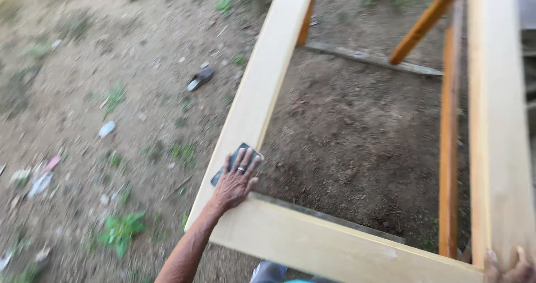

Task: Sanding the surfaces and edges of a large wooden frame with sandpaper.

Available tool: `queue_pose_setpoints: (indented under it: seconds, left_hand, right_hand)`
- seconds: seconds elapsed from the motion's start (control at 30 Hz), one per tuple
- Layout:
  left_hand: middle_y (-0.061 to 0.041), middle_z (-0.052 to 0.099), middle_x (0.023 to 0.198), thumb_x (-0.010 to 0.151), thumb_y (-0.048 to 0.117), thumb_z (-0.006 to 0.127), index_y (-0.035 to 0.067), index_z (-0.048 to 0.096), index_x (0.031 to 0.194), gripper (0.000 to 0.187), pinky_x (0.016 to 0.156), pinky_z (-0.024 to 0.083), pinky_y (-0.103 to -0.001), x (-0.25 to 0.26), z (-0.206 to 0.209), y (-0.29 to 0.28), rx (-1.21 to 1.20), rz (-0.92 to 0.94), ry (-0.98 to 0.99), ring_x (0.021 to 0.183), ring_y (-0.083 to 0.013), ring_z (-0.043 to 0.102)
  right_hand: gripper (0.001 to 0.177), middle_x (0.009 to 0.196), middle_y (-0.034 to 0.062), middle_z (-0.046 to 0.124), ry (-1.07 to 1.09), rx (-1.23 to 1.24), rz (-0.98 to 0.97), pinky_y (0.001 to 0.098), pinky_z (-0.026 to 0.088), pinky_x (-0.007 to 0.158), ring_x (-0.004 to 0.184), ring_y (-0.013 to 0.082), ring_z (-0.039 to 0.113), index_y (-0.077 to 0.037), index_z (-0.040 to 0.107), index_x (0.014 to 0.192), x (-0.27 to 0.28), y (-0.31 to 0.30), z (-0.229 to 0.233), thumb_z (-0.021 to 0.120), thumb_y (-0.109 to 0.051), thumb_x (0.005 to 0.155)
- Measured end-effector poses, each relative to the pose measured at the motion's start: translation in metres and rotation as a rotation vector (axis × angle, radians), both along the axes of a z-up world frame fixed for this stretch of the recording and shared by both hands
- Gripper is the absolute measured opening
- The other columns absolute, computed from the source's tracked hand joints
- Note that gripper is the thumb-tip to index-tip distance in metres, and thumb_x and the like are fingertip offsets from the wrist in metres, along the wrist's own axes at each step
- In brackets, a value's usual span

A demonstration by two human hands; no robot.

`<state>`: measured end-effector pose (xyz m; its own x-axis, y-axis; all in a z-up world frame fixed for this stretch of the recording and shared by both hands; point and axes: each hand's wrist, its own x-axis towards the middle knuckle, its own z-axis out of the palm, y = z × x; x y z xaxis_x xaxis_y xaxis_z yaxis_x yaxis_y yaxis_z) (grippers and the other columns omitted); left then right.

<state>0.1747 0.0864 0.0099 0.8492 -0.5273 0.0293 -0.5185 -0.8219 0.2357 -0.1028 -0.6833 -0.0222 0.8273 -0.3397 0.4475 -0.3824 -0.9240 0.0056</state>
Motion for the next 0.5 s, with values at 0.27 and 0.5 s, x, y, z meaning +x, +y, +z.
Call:
queue_pose_setpoints:
  seconds: [0.27, 0.5]
  left_hand:
    - [-0.01, 0.006, 0.171, 0.101, 0.054, 0.037, 0.021, 0.019, 0.163, 0.072, 0.123, -0.002, -0.059, 0.13, -0.022, -0.022, 0.066, 0.09, -0.051, 0.157, -0.0298, 0.002]
    - [-0.009, 0.003, 0.173, 0.1, 0.064, 0.032, 0.021, 0.017, 0.164, 0.079, 0.123, -0.006, -0.06, 0.147, -0.018, -0.038, 0.089, 0.323, -0.004, 0.158, -0.0298, -0.001]
  right_hand:
    - [0.068, 0.153, 0.0207, 0.044, 0.041, 0.031, -0.25, 0.0663, 0.031, 0.116, 0.143, 0.0441, 0.039, -0.017, 0.048, 0.15, -0.016, 0.061, 0.019, 0.061, -0.059, 0.098]
    - [0.074, 0.151, 0.0197, 0.042, 0.096, 0.117, -0.296, 0.0722, 0.028, 0.118, 0.141, 0.0411, 0.038, -0.019, 0.044, 0.149, -0.005, 0.074, 0.041, 0.059, -0.065, 0.093]
